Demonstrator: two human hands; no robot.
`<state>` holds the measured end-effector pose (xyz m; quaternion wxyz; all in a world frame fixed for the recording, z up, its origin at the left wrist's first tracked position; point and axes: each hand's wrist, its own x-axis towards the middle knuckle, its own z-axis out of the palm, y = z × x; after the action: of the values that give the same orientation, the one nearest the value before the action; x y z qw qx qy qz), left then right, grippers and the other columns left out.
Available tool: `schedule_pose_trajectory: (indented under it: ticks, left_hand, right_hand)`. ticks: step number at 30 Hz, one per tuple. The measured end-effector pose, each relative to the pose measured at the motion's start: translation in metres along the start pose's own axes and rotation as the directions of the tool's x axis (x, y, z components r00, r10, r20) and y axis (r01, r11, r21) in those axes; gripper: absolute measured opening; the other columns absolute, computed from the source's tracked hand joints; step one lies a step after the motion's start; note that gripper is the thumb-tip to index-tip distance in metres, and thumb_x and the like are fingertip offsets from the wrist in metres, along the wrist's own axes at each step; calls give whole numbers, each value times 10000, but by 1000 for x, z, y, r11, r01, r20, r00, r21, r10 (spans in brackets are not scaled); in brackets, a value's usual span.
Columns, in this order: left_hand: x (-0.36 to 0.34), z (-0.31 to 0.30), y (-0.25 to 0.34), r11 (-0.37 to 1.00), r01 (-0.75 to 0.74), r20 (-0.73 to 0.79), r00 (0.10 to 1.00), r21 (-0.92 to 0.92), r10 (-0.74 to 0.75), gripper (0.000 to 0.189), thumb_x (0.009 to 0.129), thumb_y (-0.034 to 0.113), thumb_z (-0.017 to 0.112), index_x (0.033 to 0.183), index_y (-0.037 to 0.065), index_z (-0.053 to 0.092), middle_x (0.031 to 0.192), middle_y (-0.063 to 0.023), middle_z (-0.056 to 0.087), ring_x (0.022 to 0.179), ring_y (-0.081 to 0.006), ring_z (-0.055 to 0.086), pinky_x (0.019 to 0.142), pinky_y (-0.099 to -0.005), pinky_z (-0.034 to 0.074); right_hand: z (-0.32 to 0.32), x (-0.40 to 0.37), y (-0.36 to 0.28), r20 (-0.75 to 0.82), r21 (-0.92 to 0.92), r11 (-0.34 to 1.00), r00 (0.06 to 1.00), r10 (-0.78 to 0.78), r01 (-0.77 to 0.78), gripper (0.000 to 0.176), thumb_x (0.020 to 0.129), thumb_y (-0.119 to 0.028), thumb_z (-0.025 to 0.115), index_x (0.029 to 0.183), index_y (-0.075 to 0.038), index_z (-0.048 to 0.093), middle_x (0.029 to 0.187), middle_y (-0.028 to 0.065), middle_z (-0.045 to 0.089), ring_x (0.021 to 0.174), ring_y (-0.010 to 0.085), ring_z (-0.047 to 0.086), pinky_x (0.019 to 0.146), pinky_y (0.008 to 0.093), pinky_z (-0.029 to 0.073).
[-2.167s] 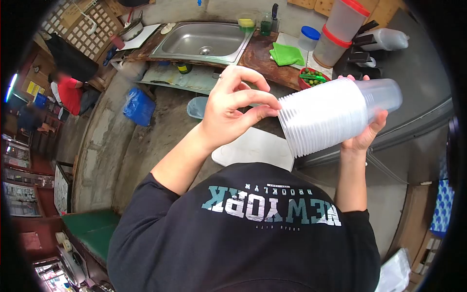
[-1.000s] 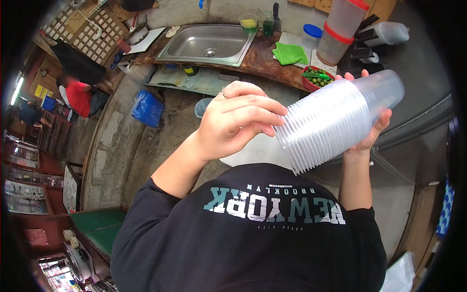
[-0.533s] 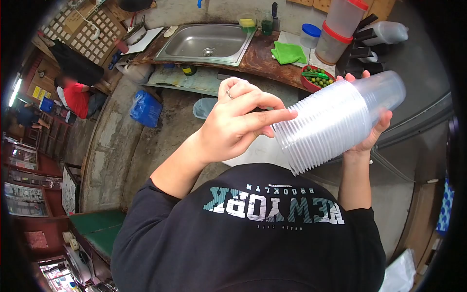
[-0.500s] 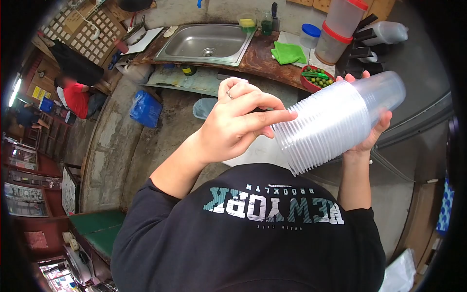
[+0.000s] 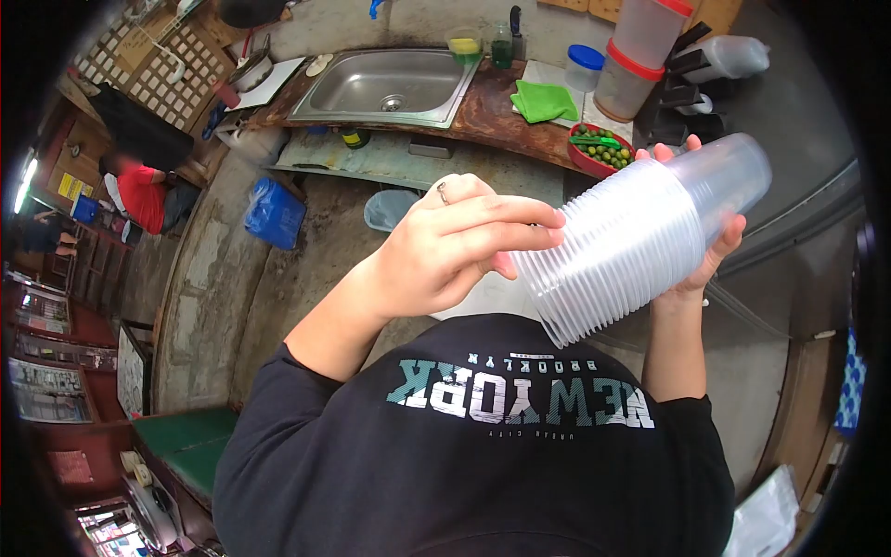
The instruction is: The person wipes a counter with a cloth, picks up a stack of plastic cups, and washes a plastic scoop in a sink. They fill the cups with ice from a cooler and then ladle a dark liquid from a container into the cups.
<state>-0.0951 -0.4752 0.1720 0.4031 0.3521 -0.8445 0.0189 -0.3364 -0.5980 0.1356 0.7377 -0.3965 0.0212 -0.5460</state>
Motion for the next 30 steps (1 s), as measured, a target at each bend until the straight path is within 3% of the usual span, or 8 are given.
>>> schedule_pose_trajectory:
  ticks: [4, 8, 11, 14, 23, 26, 30]
  left_hand:
    - [0, 0, 1, 999, -16, 23, 1000, -49, 17, 280, 783, 195, 627, 1032, 68, 648, 1046, -81, 665, 804, -181, 591, 743, -289, 379]
    - [-1, 3, 3, 996, 5, 14, 1000, -85, -4, 371, 795, 275, 603, 1085, 44, 619, 1042, -97, 651, 821, -197, 583, 748, -299, 367]
    - [0, 0, 3, 997, -21, 87, 996, -73, 27, 425, 798, 311, 594, 1113, 26, 609, 1049, -102, 633, 849, -204, 575, 756, -311, 359]
    - [0, -1, 9, 995, 28, 110, 994, -95, -17, 427, 734, 202, 652, 1144, 84, 618, 1068, -46, 572, 843, -208, 515, 819, -329, 348]
    - [0, -5, 17, 995, 63, 200, 979, -72, -48, 464, 713, 209, 657, 1160, 94, 612, 1083, -28, 549, 876, -203, 504, 860, -342, 338]
    - [4, -4, 18, 994, 30, 172, 985, -106, -12, 467, 727, 230, 642, 1169, 84, 602, 1141, -37, 551, 904, -214, 513, 867, -340, 372]
    - [1, -3, 10, 995, -49, 215, 974, -90, 67, 483, 835, 374, 542, 1165, 25, 595, 1220, -102, 565, 956, -206, 549, 789, -314, 370]
  right_hand:
    - [2, -3, 0, -48, 0, 1000, 999, -7, 7, 972, 709, -629, 650, 1400, -57, 277, 1303, 252, 446, 1226, 414, 423, 1026, 525, 351]
    - [-2, -7, 1, -21, 50, 999, 1000, 13, -12, 968, 713, -624, 651, 1400, -54, 275, 1302, 254, 446, 1230, 419, 420, 1029, 525, 350]
    - [-2, -9, 0, -11, 42, 999, 1000, 22, -22, 970, 716, -619, 652, 1402, -52, 267, 1299, 256, 447, 1229, 421, 423, 1026, 525, 357]
    - [-2, -11, -2, -4, 24, 999, 1000, 30, -30, 975, 718, -615, 653, 1404, -48, 255, 1295, 259, 449, 1224, 424, 429, 1020, 525, 366]
    - [-2, -16, -2, -4, -10, 1000, 1000, 25, -25, 983, 721, -616, 649, 1407, -44, 241, 1282, 269, 455, 1211, 435, 439, 1015, 529, 373]
    - [-2, -17, -3, -1, -8, 1000, 1000, 30, -30, 979, 723, -619, 644, 1405, -42, 243, 1277, 268, 460, 1207, 434, 444, 1008, 528, 382]
    - [-1, -18, -4, 7, 7, 999, 999, 47, -47, 981, 723, -626, 639, 1406, -43, 246, 1273, 262, 467, 1203, 433, 449, 1002, 527, 389]
